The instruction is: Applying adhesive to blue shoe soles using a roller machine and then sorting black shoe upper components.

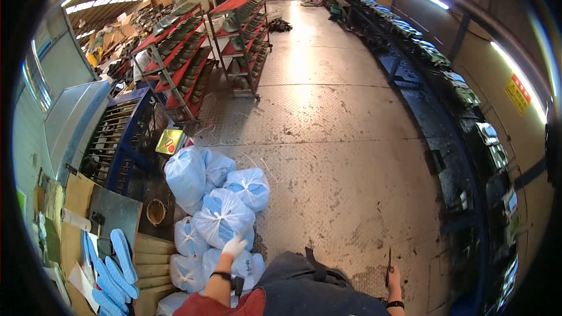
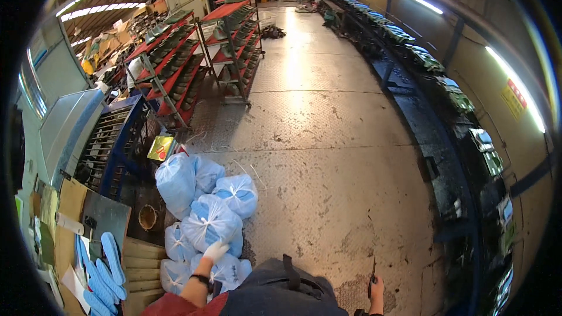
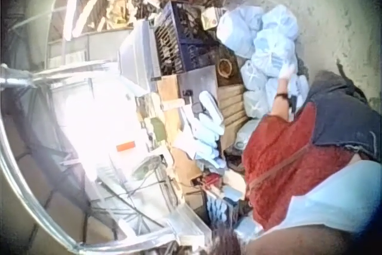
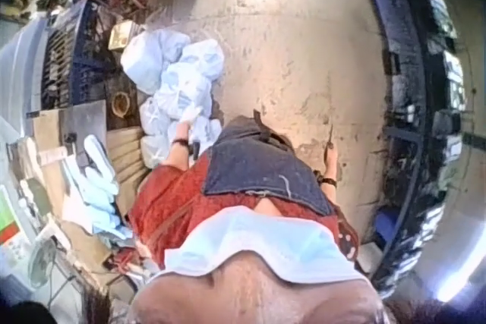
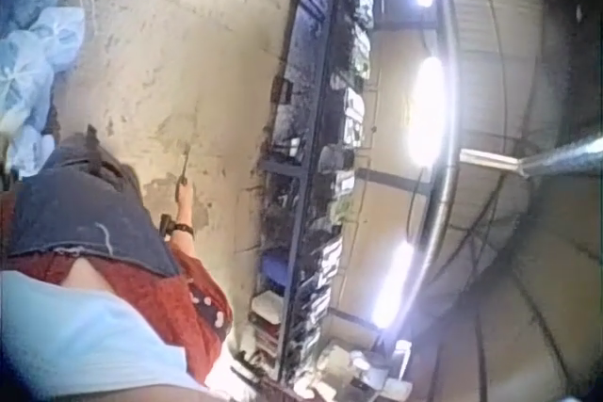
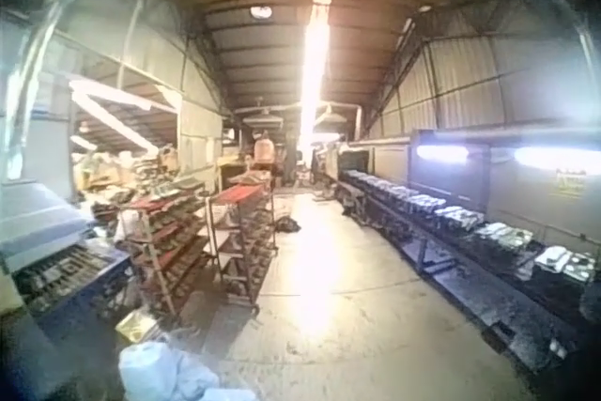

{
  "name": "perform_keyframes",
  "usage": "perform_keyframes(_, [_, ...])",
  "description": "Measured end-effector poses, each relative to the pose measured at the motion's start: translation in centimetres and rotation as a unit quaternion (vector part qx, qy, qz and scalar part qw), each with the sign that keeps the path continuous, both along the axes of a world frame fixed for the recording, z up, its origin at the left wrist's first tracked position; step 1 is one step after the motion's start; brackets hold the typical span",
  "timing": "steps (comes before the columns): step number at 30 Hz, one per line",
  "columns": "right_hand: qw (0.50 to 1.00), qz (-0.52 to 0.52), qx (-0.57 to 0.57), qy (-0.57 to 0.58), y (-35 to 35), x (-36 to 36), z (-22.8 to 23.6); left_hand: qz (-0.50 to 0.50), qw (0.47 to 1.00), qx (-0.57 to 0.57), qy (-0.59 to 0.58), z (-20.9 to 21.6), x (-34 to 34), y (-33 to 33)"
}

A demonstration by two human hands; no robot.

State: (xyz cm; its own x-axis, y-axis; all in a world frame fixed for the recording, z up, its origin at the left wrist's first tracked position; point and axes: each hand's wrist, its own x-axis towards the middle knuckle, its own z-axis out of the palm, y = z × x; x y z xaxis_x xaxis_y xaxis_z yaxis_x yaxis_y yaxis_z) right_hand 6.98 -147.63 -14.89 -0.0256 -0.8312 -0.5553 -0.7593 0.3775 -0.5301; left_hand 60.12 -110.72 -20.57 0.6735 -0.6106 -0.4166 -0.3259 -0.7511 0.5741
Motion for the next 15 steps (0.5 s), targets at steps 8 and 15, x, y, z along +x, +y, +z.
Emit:
perform_keyframes(8, [0.989,-0.004,0.135,0.062,-23.1,-6.1,-15.6,0.035,0.978,-0.124,-0.164,13.9,19.1,-39.9])
perform_keyframes(15, [0.930,0.312,0.051,0.187,-54.8,19.5,-15.7,0.093,0.948,0.298,0.061,1.5,25.3,-41.4])
